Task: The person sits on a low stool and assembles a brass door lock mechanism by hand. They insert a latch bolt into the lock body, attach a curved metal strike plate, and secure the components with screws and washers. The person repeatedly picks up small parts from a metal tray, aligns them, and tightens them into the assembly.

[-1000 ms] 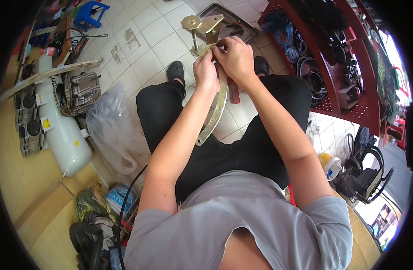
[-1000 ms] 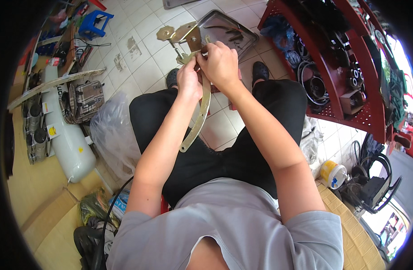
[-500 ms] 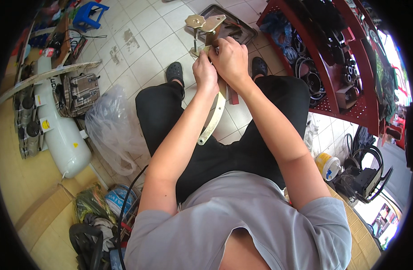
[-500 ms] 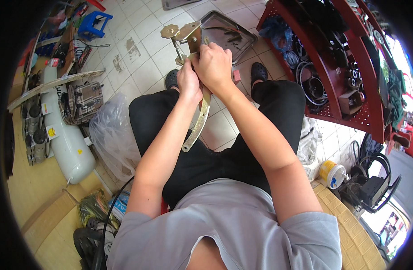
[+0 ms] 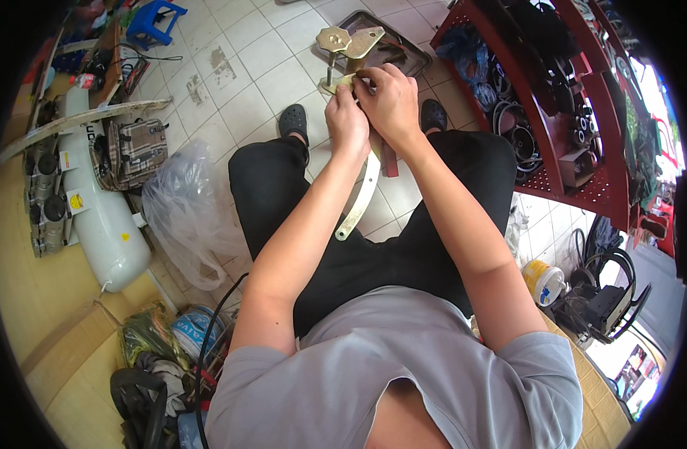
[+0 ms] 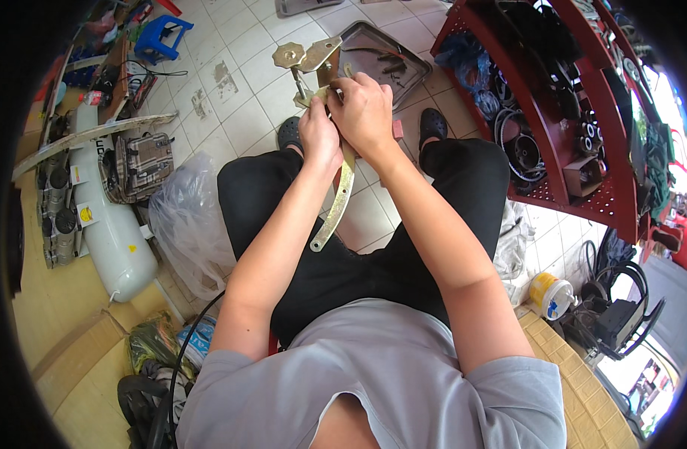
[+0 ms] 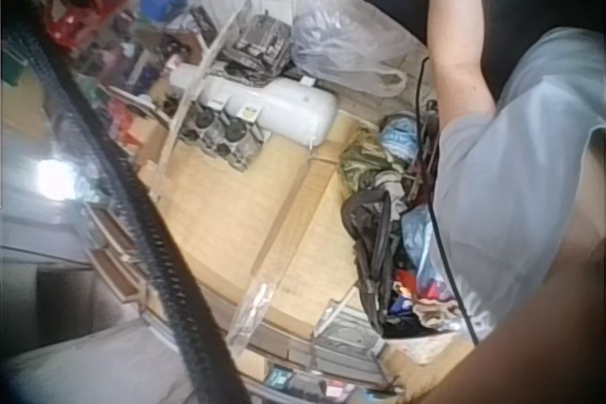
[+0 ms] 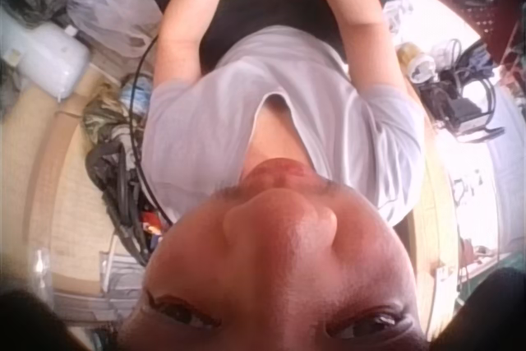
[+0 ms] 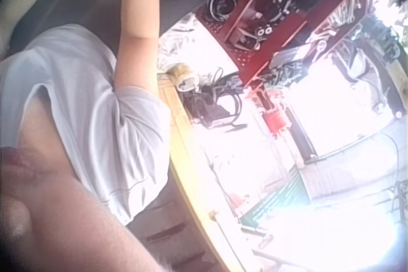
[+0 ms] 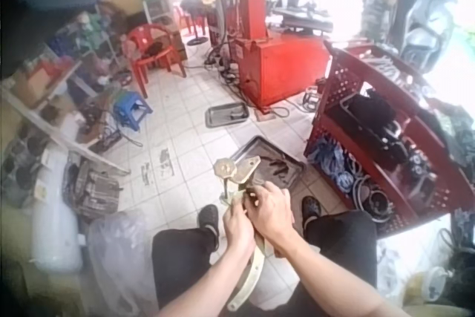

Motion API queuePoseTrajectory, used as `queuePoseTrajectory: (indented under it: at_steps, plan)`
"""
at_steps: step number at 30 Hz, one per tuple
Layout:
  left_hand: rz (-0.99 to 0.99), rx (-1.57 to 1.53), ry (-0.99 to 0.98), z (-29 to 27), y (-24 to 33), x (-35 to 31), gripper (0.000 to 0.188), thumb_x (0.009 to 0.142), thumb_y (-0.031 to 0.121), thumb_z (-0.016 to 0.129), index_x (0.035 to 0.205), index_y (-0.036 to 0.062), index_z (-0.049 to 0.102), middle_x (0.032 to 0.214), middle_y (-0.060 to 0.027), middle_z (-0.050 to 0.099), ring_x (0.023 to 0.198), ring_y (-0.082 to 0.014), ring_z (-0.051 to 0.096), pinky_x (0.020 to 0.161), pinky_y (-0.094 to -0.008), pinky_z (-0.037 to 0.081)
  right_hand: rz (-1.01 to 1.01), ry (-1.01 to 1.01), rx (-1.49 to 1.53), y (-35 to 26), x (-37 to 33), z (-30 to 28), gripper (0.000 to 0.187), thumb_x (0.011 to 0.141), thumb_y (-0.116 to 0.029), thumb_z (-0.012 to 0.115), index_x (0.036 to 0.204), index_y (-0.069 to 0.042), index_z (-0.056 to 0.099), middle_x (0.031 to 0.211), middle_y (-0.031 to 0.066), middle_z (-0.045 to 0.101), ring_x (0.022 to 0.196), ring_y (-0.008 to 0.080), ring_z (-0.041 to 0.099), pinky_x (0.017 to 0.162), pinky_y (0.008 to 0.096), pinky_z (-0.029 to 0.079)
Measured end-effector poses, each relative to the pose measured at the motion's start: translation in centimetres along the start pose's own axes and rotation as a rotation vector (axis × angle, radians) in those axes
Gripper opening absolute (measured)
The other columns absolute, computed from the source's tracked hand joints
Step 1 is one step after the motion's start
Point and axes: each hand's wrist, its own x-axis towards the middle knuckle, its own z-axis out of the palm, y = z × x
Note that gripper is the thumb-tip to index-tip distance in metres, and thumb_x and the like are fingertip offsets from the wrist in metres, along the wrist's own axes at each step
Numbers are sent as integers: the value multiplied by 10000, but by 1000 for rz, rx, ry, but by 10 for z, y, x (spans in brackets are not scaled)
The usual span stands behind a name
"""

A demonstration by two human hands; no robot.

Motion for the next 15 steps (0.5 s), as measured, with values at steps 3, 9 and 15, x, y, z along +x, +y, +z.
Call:
queuePoseTrajectory:
  at_steps: [3,9,15]
  plan:
    - [31,24,-13,-1,-2,0,362,999,249,350,1145,-41,509,1100,-124,574,989,-174,568,850,-298,464,15,9,-73,-2,3,-3,198,731,-266,671,750,-69,665,719,73,591,727,254,585,663,392,359]
    - [109,234,-15,0,1,-1,346,994,233,371,1120,-51,523,1047,-122,586,944,-158,560,811,-284,454,-24,47,-29,2,4,-5,208,730,-273,679,720,-66,662,684,65,580,697,247,575,649,386,347]
    - [119,253,34,4,5,-6,342,988,232,389,1085,-58,542,1016,-123,591,913,-155,558,790,-288,454,6,47,-20,4,3,-4,167,742,-243,662,762,-78,685,708,60,592,714,241,575,681,369,340]
